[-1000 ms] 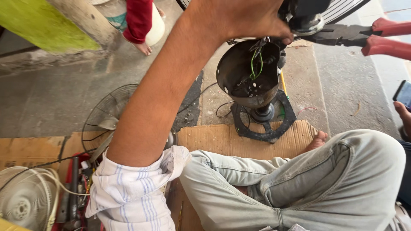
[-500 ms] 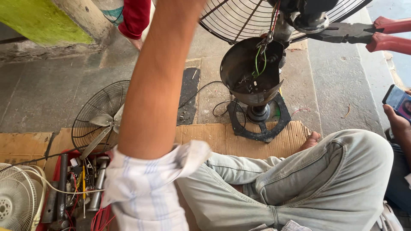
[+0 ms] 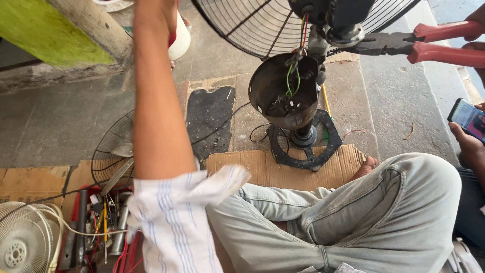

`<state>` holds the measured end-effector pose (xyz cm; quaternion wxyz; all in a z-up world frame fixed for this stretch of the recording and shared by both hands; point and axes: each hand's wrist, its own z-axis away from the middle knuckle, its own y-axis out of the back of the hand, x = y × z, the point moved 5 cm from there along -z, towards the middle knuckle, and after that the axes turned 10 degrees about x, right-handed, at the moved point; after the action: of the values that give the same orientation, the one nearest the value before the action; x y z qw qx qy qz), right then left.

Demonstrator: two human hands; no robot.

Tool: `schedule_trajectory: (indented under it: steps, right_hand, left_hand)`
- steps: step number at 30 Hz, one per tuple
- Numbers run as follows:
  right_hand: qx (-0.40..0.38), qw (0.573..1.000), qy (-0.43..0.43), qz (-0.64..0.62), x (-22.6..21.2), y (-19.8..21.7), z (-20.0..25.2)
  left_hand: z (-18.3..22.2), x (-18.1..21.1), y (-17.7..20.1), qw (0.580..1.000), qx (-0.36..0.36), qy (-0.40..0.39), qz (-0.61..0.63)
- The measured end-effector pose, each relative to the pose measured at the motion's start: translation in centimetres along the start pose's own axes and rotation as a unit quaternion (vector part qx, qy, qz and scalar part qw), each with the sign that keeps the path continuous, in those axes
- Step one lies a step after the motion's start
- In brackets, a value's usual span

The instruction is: The person repairs a standing electric fan by manipulating its internal wiring. They use a screwdriver to adjust connections and pliers to strip and cut wires within the motor housing.

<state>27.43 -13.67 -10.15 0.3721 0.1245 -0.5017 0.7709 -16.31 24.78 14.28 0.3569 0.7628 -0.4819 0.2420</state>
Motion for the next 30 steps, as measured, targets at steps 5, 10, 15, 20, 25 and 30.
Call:
schedule_trajectory:
  steps: [5,10,15,20,25,30]
  right_hand:
    - [-0.092,0.992,-0.078,0.03,0.7,-1.0,0.4]
    - [-0.258,0.948,-0.139,0.123,4.8,-3.1,1.7]
    - [-0.26,0.955,-0.132,0.056,4.3,-3.2,1.6]
    - [-0.198,0.967,-0.125,0.098,0.1,-1.5,-0.6]
    - [-0.109,0.98,-0.154,0.059,-4.1,-0.2,-3.0]
    - [-0.221,0.948,-0.202,0.105,-6.8,-2.5,-3.6]
  left_hand:
    - [0.6,-1.6,0.0,0.999,0.021,0.022,0.027]
    - [1.8,-1.8,0.6,0.997,0.043,0.031,0.055]
    - [3.1,-0.7,1.7,0.994,0.073,0.025,0.072]
    - [6.0,2.1,3.0,0.991,0.109,0.002,0.083]
    - [8.5,6.3,4.7,0.981,0.165,-0.036,0.099]
    - [11.8,9.4,5.6,0.971,0.209,-0.069,0.096]
